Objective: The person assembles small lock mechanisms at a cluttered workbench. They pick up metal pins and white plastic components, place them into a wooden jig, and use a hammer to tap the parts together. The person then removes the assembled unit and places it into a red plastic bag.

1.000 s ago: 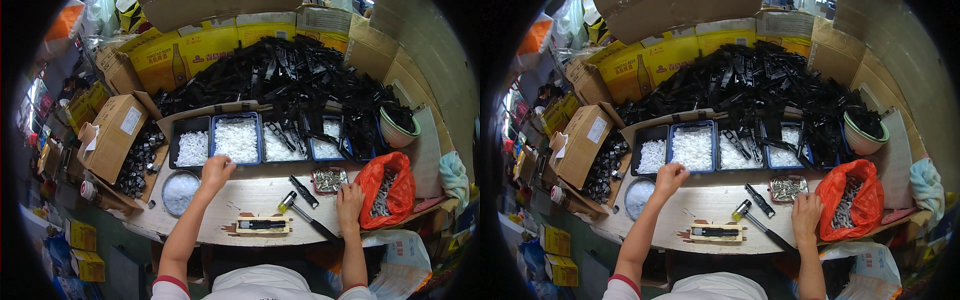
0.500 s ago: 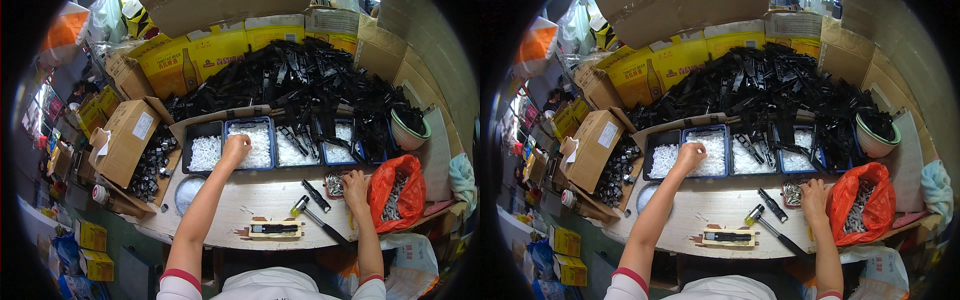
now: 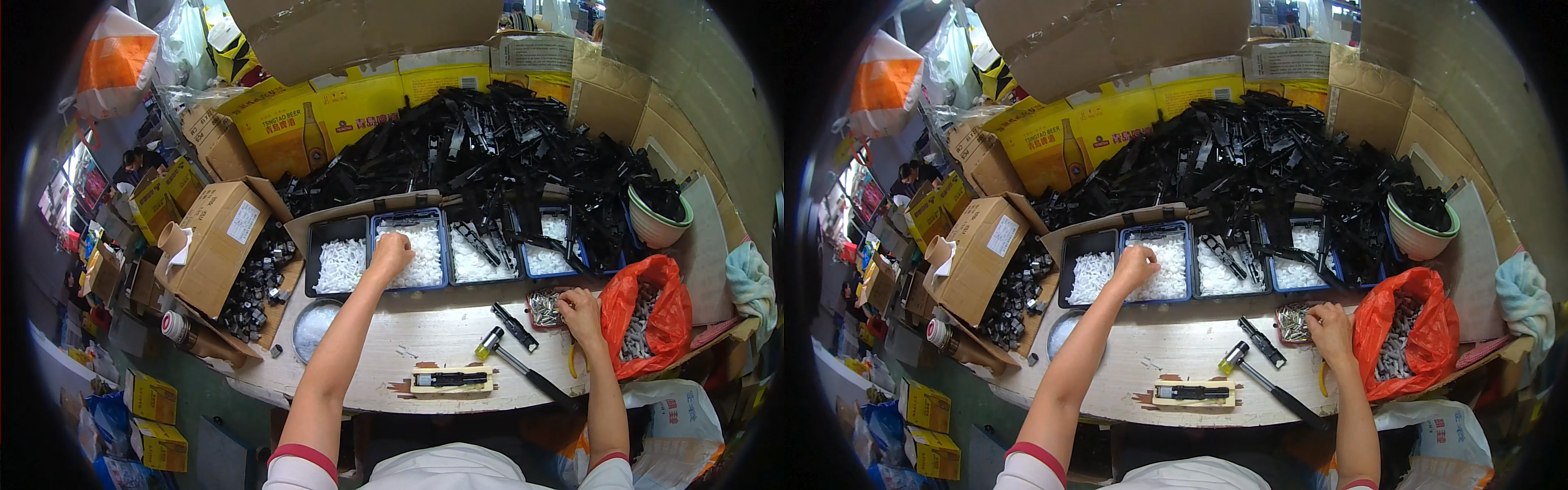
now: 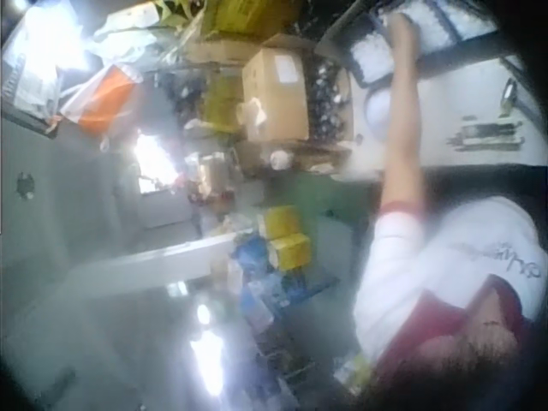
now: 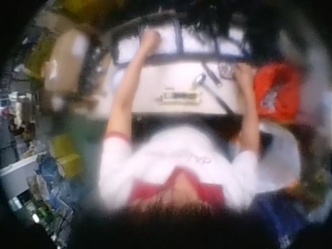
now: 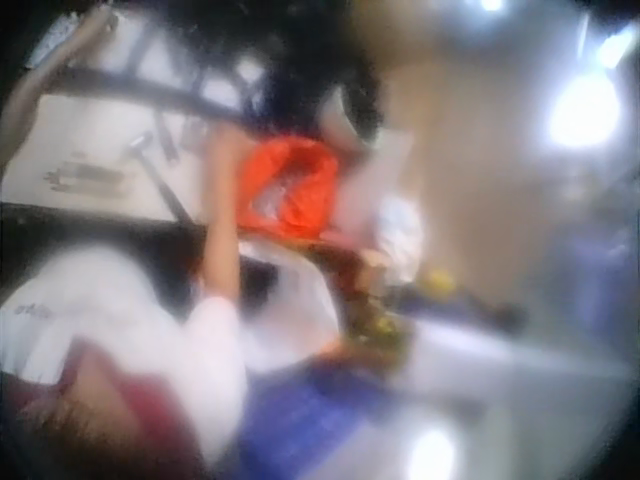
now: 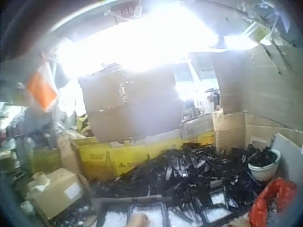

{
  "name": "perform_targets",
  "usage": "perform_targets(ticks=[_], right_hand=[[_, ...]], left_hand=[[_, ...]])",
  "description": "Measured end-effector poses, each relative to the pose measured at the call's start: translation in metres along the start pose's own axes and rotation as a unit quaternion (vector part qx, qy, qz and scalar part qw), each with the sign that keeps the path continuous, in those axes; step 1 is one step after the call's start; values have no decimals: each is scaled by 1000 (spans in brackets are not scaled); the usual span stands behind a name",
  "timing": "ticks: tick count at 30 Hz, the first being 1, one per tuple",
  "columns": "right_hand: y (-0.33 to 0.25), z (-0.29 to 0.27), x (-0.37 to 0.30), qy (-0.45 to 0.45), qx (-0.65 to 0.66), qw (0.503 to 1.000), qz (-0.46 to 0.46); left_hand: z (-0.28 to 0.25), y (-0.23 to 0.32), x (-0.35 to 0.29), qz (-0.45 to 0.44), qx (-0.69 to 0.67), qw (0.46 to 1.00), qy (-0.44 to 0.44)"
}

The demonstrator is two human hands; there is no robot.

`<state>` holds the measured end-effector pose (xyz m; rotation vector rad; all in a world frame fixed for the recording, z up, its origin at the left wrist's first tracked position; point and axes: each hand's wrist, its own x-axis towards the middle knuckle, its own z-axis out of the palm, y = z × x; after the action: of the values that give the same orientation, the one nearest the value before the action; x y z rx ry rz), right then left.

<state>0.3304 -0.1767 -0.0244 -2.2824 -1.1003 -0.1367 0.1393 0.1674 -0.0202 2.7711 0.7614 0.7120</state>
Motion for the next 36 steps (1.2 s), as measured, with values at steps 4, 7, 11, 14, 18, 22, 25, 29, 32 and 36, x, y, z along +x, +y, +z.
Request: perform_targets(ticks=[4, 7, 11, 14, 18, 22, 25, 29, 32, 36], right_hand=[[0, 2, 3, 9, 61, 998, 1], [0, -1, 2, 19, 112, 993, 19], [-5, -4, -2, 25, 148, 988, 39], [-5, 4, -5, 24, 112, 993, 31], [-3, 17, -6, 52, 17, 998, -28], [-10, 16, -5, 66, 25, 996, -46], [-24, 11, -8, 40, 136, 989, -40], [-78, -1, -26, -40, 317, 947, -46], [-114, 3, -44, -99, 377, 915, -105], [-141, 14, -56, -167, 448, 870, -120]], left_hand=[[-16, 17, 7, -124, -83, 986, -76], [-32, 19, 0, -227, -256, 938, -51], [-47, 12, -21, -303, -544, 783, 2], [-40, 7, -35, -333, -640, 691, 40], [-32, 9, -37, -344, -621, 701, 72], [-30, 1, -35, -318, -645, 687, 99], [-42, 11, -45, -300, -748, 590, 57], [-44, 51, -90, -280, -836, 471, -26], [-45, 94, -140, -304, -848, 429, -61], [-29, 116, -187, -291, -898, 317, -91]])
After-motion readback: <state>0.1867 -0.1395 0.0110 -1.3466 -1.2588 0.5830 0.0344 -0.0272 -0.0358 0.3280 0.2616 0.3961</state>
